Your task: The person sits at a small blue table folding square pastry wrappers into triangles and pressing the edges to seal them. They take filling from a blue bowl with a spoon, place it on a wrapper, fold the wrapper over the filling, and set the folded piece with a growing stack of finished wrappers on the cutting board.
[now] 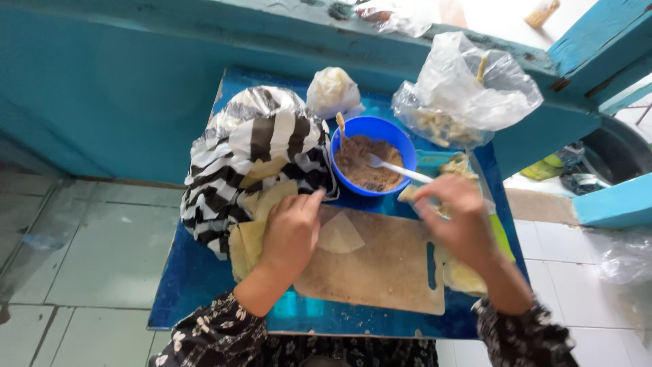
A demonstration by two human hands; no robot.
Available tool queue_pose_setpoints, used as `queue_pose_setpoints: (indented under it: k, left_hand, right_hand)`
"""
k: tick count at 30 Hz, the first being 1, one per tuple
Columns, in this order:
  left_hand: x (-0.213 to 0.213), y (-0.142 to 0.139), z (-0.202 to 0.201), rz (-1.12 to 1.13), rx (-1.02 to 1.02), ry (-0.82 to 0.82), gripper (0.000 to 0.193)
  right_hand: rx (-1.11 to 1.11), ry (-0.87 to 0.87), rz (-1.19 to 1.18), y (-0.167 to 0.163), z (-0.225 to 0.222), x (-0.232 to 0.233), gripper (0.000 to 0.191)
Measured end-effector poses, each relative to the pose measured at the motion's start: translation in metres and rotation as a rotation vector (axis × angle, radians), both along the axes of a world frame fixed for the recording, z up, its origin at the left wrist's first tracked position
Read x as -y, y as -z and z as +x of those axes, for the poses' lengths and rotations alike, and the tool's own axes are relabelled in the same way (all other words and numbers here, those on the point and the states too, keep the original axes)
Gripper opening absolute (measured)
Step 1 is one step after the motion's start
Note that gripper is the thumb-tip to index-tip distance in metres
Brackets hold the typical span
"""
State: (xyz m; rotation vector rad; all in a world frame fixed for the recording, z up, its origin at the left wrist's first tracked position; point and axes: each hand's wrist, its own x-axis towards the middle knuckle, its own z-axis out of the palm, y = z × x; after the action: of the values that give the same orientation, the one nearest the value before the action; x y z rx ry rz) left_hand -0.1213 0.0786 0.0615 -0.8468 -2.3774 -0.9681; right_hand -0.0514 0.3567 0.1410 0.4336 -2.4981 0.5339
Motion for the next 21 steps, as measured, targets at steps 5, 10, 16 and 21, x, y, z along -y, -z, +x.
queue_pose_setpoints:
  k: [5,10,16,21]
  left_hand:
    - [-0.001,0.004,-0.004,0.046,0.139,0.022,0.007]
    - [0.004,0.002,-0.007,0.105,0.157,0.015,0.004]
    - [0.003,0.008,-0.004,0.067,0.186,0.036,0.006]
    - [0.001,0.017,-0.001,0.018,0.164,0.02,0.01]
  right_hand:
    - [-0.349,0.433,0.321,-0.036,-0.087,-0.12,0.008]
    - [-0.44,0.602,0.631,-0.04,-0.136,-0.15,0.016]
    - [-0.124,-0.22,0.283,-0.008,-0.024,-0.011,0.018]
    - [0.022,-0.44,0.584,0.024,0.008,0.071,0.039]
